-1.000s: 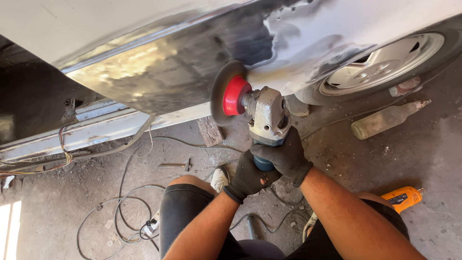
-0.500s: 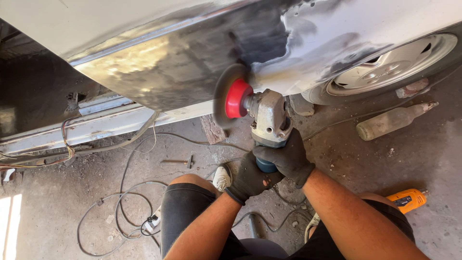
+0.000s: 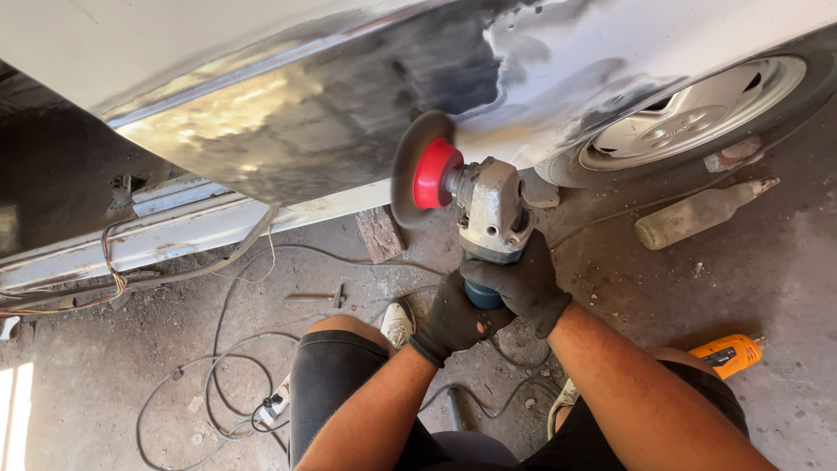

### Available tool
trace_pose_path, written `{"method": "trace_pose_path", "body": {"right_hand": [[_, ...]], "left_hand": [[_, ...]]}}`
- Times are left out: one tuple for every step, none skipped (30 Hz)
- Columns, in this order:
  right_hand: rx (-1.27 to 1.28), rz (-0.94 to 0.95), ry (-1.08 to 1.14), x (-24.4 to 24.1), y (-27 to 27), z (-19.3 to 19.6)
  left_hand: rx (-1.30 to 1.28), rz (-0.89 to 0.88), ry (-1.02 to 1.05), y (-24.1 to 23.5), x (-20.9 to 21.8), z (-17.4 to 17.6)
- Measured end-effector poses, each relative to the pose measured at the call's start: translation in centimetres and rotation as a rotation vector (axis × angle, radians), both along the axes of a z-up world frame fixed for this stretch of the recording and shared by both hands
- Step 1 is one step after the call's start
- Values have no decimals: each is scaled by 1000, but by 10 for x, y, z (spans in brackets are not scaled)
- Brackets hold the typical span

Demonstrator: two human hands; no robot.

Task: The person uses an angle grinder with a red sanding disc to sand the lower side panel of a white car. They move the tool back and forth along the panel, removing paint and smoothing the surface.

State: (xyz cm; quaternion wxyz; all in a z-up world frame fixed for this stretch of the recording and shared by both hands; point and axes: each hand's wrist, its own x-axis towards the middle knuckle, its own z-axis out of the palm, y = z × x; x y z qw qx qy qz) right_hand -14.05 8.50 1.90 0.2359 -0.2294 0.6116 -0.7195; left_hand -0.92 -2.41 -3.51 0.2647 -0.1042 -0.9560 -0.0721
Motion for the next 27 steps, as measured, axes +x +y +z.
{"method": "trace_pose_path", "body": {"right_hand": [[-2,-3,0,-1,1,-2],[18,5,6,-3,2,-3],[38,14,13,-5,3,-5],[36,12,13,-5,2,-8],[27,7,5,-4,3,-12],[19,2,-3,-4,3,-15],[18,2,-3,-4,4,-13],[22,4,-9,-5,4,-10],[27,7,-15,-5,5,-8],[27,8,-16,-6,5,-9],[-6,-6,3,-7,6,-9],[-38,-20,22,-8,7,-10],[-38,-24,22,-7,7,-9],[-30,-31,21,-6,6,-7],[-22,-36,20,-5,6,-6],[-21,-37,21,-7,7,-9],[-6,-48,35,-8,8,-12],[9,-58,49,-10,9,-15],[9,-60,50,-10,9,-14],[-21,-50,30,-10,8,-13],[-50,-39,9,-10,8,-12],[-49,-40,9,-10,10,-8],[-38,-33,-8,-11,11,-5],[-26,-25,-25,-12,12,-1],[-26,-28,-25,-11,11,2],[-31,-30,-28,-10,10,4],[-35,-31,-30,-9,10,7]], "left_hand": [[-2,-3,0,1,0,0],[-11,-5,3,1,0,-1],[-19,-5,7,2,-1,-1],[-20,-8,7,2,-2,-2],[-27,-9,9,2,-2,-2],[-33,-9,12,2,-2,-3],[-33,-10,11,3,-3,-3],[-40,-8,15,3,-3,-4],[-47,-5,18,3,-3,-5],[-47,-5,18,3,-3,-5],[-53,-5,21,3,-4,-6],[-59,-4,24,3,-4,-7],[-59,-8,24,4,-5,-7],[-65,-10,28,4,-6,-8],[-72,-10,33,5,-6,-9],[-72,-12,33,6,-7,-9],[-79,-11,38,6,-8,-10],[-86,-9,43,7,-9,-11],[-86,-11,44,7,-10,-11],[-92,-10,49,7,-12,-12],[-99,-8,52,8,-12,-12],[-98,-8,52,9,-12,-13],[-106,-7,57,9,-13,-14],[-113,-6,62,9,-14,-14],[-113,-9,62,9,-15,-15],[-120,-9,66,9,-16,-15],[-126,-8,69,10,-16,-16]]}}
